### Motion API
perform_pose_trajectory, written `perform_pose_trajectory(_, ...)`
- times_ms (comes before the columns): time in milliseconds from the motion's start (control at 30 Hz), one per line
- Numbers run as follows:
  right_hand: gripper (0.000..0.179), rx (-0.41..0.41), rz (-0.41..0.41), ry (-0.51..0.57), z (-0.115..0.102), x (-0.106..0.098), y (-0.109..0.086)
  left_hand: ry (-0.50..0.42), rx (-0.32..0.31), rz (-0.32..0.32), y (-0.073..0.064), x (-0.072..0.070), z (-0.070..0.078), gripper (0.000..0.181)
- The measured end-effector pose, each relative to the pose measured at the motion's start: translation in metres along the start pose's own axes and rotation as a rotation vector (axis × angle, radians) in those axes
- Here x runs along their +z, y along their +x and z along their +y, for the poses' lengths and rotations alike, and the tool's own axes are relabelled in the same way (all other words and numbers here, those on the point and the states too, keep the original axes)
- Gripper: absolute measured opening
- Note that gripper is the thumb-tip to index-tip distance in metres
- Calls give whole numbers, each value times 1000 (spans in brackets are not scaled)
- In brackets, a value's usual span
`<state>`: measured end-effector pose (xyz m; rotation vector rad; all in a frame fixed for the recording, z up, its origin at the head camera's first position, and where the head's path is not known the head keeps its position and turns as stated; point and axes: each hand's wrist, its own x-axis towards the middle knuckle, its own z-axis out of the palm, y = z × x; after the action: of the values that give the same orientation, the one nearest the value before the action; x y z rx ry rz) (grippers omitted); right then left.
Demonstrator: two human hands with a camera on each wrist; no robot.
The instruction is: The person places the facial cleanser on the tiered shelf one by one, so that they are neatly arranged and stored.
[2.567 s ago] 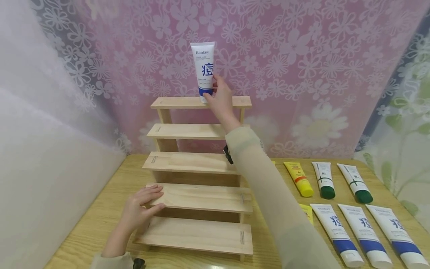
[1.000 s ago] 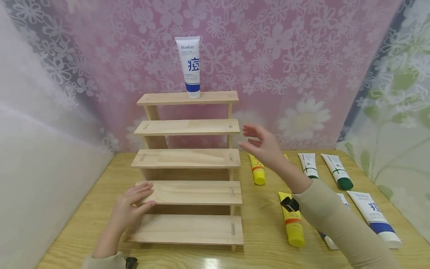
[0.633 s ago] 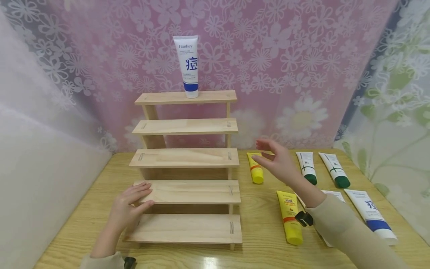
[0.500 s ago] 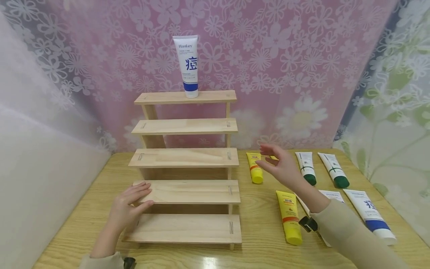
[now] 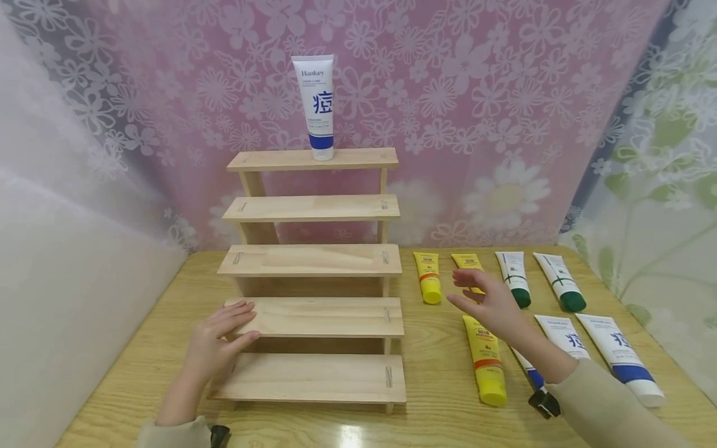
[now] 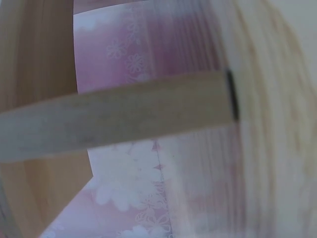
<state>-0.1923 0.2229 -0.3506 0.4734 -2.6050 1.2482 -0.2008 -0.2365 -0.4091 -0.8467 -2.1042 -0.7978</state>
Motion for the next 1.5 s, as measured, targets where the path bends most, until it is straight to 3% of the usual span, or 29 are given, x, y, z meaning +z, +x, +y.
perform_pose_trajectory(467, 41, 92, -19, -60, 22, 6, -30, -1, -35, -7, -4, -3, -1, 34)
perform_pose_trajectory(733, 39, 127, -33, -108, 30, -3, -46, -23, -4, 7, -1, -1, 0, 32)
perform_pose_trajectory(1200, 42, 223, -37, -189, 48, -11, -70, -12, -6, 17, -1, 2, -2, 36)
perform_pose_trajectory(1500, 48, 304, -95, -211, 59, -13, -82, -24, -35, 1, -1, 0, 0, 34)
